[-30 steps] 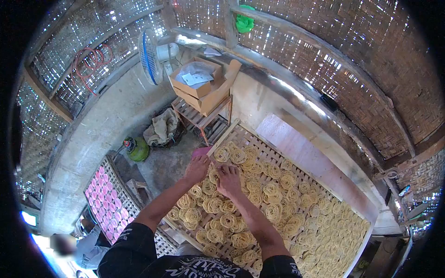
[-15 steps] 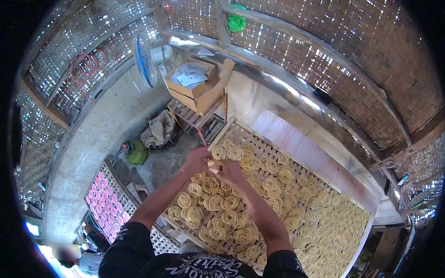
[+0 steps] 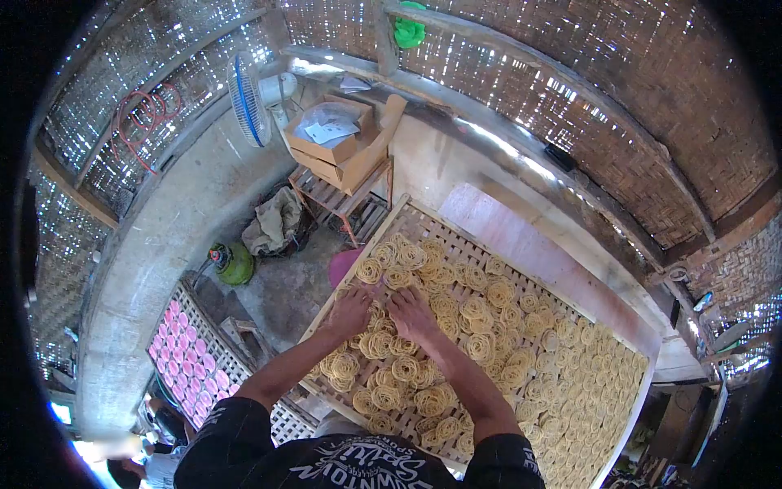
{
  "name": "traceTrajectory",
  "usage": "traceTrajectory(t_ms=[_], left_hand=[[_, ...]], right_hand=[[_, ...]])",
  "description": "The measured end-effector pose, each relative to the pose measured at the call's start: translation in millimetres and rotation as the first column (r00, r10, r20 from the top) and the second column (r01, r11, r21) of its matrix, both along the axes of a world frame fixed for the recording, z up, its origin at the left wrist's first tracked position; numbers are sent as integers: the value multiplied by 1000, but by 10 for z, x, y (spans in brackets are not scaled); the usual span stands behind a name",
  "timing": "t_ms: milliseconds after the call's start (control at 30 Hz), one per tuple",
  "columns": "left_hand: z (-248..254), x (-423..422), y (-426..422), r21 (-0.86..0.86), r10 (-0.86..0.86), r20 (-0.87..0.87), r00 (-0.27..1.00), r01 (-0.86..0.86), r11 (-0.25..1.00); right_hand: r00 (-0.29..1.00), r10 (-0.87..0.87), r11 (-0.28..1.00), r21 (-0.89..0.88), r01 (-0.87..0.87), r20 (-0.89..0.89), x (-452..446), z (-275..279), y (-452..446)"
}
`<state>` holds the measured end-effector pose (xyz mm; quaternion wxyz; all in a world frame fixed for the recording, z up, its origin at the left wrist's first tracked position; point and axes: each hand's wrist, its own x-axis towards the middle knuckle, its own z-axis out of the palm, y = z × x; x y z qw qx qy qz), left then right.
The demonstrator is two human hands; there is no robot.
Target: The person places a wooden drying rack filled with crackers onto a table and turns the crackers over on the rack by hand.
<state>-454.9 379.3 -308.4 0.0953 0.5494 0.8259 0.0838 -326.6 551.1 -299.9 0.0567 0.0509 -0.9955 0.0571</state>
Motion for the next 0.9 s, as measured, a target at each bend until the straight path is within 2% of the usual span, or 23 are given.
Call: traceTrajectory(t_ms=[100, 167, 200, 233, 300, 400, 500, 600, 700, 733, 833, 867, 900], left_hand=[[84, -21, 113, 2, 80, 69, 994, -80, 997], [-95, -109, 171, -36, 46, 27, 999, -45, 998], [-160, -147, 193, -56, 27, 8, 1000, -27, 998], [-118, -218, 215, -94, 32, 75, 997, -25, 995], [-80, -345, 232, -170, 57, 213, 975, -20, 985], [-168, -361, 219, -147, 101, 378, 920, -49, 988], [417, -304, 158, -21, 43, 511, 859, -38, 999], [372, -163, 144, 255, 45, 297, 954, -124, 959], [123, 99, 11, 357, -38, 115, 993, -5, 934], [78, 179, -1, 319, -41, 92, 995, 10, 948], [-57, 413, -1, 214, -53, 20, 998, 48, 976], [-128, 458, 19, 184, -56, -13, 998, 57, 981], [-118, 469, 48, 155, -61, -50, 997, 68, 986]], right_hand=[[996, 32, 999, -37, -29, 86, -77, 91, 105], [987, 134, 990, -30, -137, -86, -92, 184, 230], [991, 106, 990, -82, -113, -81, -83, 240, 295], [994, 79, 987, -134, -88, -77, -79, 326, 350], [985, -95, 936, -325, 138, 145, -30, 505, 446], [977, -191, 958, -235, 165, -93, -75, 668, 463], [914, -153, 985, -133, 110, -376, -22, 174, 383], [954, -137, 987, -116, 109, -267, 319, -157, 205], [867, -495, 866, -117, 486, -61, 590, 66, -93], [821, -561, 816, -99, 570, 110, 595, 85, -133], [688, -684, 705, -24, 709, 245, 460, 129, -209], [675, -711, 687, -9, 726, 197, 418, 30, -226], [658, -715, 673, -23, 739, 238, 387, 29, -220]])
